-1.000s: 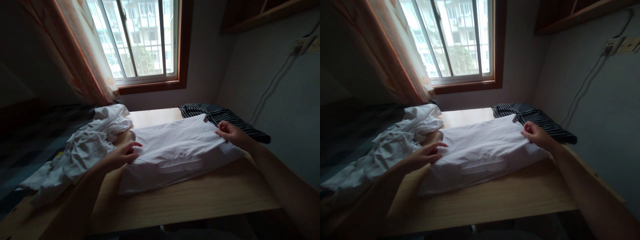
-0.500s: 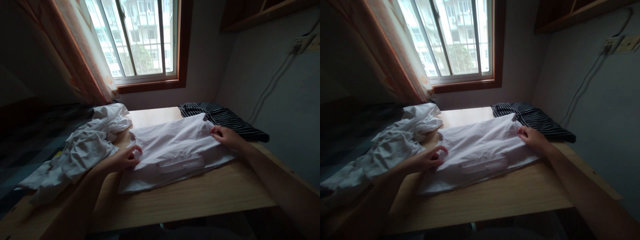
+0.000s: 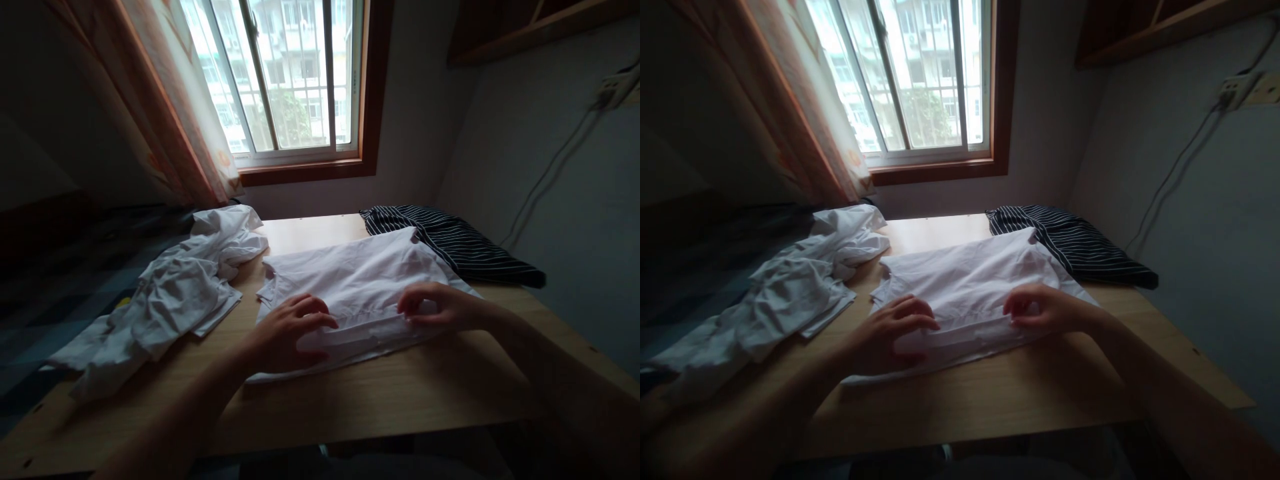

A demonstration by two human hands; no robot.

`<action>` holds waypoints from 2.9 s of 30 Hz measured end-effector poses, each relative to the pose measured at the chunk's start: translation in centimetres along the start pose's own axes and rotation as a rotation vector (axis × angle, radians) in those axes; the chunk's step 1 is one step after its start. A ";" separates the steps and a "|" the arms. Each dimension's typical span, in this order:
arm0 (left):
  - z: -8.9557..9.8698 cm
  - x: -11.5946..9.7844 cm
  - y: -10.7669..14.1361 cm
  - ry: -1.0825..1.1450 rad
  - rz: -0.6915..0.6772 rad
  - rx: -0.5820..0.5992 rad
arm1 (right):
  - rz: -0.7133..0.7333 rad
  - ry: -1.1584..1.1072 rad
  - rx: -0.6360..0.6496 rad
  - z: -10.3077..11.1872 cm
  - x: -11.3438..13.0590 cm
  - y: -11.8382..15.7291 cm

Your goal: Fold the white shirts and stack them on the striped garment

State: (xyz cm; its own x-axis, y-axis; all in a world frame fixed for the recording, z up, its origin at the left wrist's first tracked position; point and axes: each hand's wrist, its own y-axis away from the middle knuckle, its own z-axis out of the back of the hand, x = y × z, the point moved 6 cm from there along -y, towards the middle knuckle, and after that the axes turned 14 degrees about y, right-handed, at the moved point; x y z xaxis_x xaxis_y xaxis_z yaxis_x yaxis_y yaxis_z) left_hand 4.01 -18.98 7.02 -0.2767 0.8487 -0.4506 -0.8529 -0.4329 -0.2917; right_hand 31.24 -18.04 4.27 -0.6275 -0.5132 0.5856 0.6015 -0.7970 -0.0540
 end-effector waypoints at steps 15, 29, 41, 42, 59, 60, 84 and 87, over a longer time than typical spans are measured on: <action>-2.1 2.0 0.2 -0.358 -0.096 0.043 | 0.092 0.183 0.103 -0.8 1.5 -0.2; -1.9 2.0 0.0 -0.369 -0.079 0.016 | 0.163 0.407 -0.016 -0.8 0.1 -0.4; -0.8 -0.2 0.1 -0.316 -0.211 -0.113 | 0.168 0.308 -0.105 0.8 0.2 0.1; -0.8 -0.3 0.1 -0.301 -0.210 -0.115 | 0.164 0.283 -0.101 1.1 0.4 0.2; -3.1 1.5 0.0 0.247 0.066 0.188 | 0.063 0.029 0.200 0.3 0.4 1.0; -3.0 1.6 0.0 0.290 0.079 0.203 | 0.055 0.022 0.198 0.4 0.3 0.9; -3.8 6.9 1.6 -0.245 0.516 0.095 | -0.154 0.711 -0.061 -2.4 -0.9 -1.2; -3.1 6.9 1.5 -0.230 0.521 0.103 | -0.186 0.744 -0.079 -1.9 -1.1 -0.9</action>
State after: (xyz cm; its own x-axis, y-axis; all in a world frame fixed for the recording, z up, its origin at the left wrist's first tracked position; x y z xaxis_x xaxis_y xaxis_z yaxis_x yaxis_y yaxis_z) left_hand 2.25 -14.71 0.85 -0.7510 0.5807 -0.3144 -0.6139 -0.7894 0.0083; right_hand 30.47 -17.39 2.10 -0.8989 -0.4251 -0.1063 0.4340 -0.8972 -0.0819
